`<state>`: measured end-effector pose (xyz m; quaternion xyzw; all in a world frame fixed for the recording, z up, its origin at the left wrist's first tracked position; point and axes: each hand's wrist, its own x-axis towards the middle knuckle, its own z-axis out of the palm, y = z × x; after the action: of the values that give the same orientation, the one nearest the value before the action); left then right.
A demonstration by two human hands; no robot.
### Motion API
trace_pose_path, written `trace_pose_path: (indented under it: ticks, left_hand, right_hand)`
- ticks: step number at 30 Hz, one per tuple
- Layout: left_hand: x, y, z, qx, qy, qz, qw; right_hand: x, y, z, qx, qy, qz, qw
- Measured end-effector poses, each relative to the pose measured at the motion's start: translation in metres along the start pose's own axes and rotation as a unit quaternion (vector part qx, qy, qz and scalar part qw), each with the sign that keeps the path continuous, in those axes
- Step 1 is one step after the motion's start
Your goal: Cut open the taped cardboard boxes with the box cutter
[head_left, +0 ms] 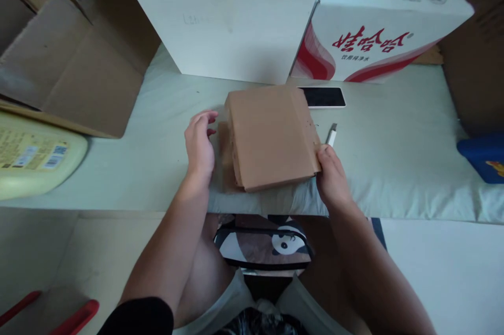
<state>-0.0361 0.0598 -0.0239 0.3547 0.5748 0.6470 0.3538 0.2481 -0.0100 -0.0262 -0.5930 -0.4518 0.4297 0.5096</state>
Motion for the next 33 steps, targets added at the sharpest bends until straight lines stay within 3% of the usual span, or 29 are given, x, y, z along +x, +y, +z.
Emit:
trace_pose_path:
  ticks: [3,5,8,12,16,20,24,28,33]
  left_hand:
    - [-0.005,0.001,-0.001,0.064,0.020,0.052,0.996]
    - [-0.010,0.005,0.001,0.056,0.001,0.023,0.998]
    - [-0.016,0.015,0.002,0.037,-0.024,-0.087,0.995]
    - [-0.018,0.033,-0.002,0.006,-0.028,-0.255,0.967]
    - [-0.015,0.048,-0.010,-0.094,-0.033,-0.325,0.940]
    - [-0.016,0.055,-0.018,-0.194,-0.060,-0.269,0.942]
    - [-0.024,0.052,-0.025,-0.242,-0.141,-0.197,0.940]
    - [-0.033,0.040,-0.022,-0.207,-0.220,-0.199,0.932]
    - [-0.037,0.015,-0.009,-0.122,-0.209,-0.151,0.959]
  right_hand:
    - [-0.001,-0.001,0.000,-0.054,0.025,-0.012,0.998]
    - [-0.001,0.000,0.000,-0.065,0.028,-0.019,0.997]
    - [0.000,0.002,0.000,-0.059,0.022,-0.019,0.998]
    - [0.000,0.002,0.000,-0.063,0.025,-0.026,0.997]
    - [-0.001,0.002,0.003,-0.027,0.022,-0.016,0.999]
    - [-0.003,-0.003,0.012,0.119,0.034,-0.007,0.992]
    - [-0.004,-0.008,0.019,0.193,0.079,-0.033,0.978]
    - [-0.004,-0.007,0.020,0.169,0.085,-0.039,0.981]
    - [-0.003,0.002,0.018,0.065,0.056,-0.039,0.996]
